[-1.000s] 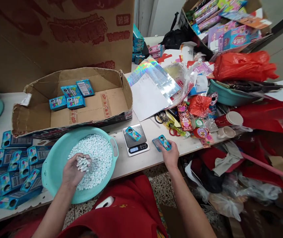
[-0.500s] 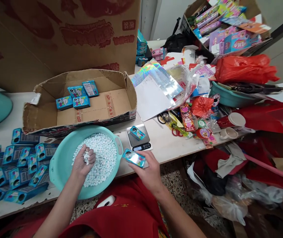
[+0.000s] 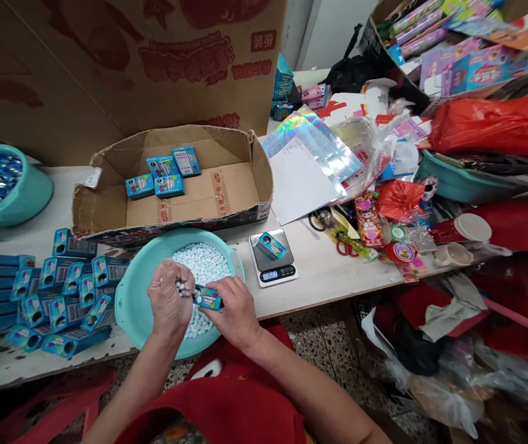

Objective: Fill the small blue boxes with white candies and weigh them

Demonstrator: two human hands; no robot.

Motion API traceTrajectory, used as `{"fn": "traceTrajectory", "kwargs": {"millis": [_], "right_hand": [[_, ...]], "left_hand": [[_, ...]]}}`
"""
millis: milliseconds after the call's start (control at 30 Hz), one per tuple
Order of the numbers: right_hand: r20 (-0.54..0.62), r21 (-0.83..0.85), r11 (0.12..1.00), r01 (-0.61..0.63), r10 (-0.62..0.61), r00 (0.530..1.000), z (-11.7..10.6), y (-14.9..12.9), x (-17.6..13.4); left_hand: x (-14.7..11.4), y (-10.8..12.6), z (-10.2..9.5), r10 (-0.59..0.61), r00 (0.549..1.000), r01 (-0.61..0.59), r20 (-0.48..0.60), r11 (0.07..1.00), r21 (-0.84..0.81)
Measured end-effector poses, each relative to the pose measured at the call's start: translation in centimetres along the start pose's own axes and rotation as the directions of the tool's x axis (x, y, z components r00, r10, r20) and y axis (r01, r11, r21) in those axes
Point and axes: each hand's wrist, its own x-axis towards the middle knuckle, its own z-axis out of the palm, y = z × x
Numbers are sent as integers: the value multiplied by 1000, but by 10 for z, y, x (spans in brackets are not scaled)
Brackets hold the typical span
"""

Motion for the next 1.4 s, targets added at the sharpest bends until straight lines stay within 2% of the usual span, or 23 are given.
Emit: {"fn": "traceTrajectory", "kwargs": {"millis": [133, 267, 367, 433, 500, 600, 700, 800, 967, 1167, 1300, 1400], "right_hand": [[-27, 58, 998, -30, 32, 999, -1, 3, 1], [-50, 121, 990, -74, 80, 996, -11, 8, -1], [-80, 146, 979, -145, 158, 984, -25, 12, -6], [-116, 161, 970, -183, 203, 972, -38, 15, -13], [-160, 172, 961, -215, 242, 957, -52, 20, -21], [-214, 172, 943, -284, 317, 924, -76, 33, -35], [-260, 143, 918, -371, 397, 880, -97, 51, -49], [-316, 99, 884, -457, 464, 828, -114, 70, -60], [-398, 74, 844, -531, 513, 760, -131, 93, -70], [-422, 105, 824, -556, 543, 726, -138, 101, -71], [-423, 115, 827, -550, 542, 726, -139, 100, -70], [-427, 125, 830, -544, 540, 725, -138, 100, -71]], "left_hand": [[10, 9, -4, -176, 984, 177, 21, 976, -128], [27, 13, -19, -346, 936, 352, 69, 905, -238], [37, 3, -24, -475, 879, 473, 38, 858, -201], [39, -7, -13, -506, 861, 507, 48, 849, -151], [39, -20, 12, -476, 871, 488, 117, 866, -108], [39, -45, 65, -396, 892, 418, 219, 906, -63], [44, -75, 114, -292, 920, 312, 261, 950, -35], [52, -103, 140, -174, 951, 175, 254, 984, 21], [60, -126, 148, -52, 974, 43, 219, 998, 47], [62, -131, 152, -78, 987, 74, 141, 997, 35], [61, -119, 151, -161, 981, 163, 109, 987, -6], [55, -91, 132, -210, 961, 212, 180, 977, 7]]}}
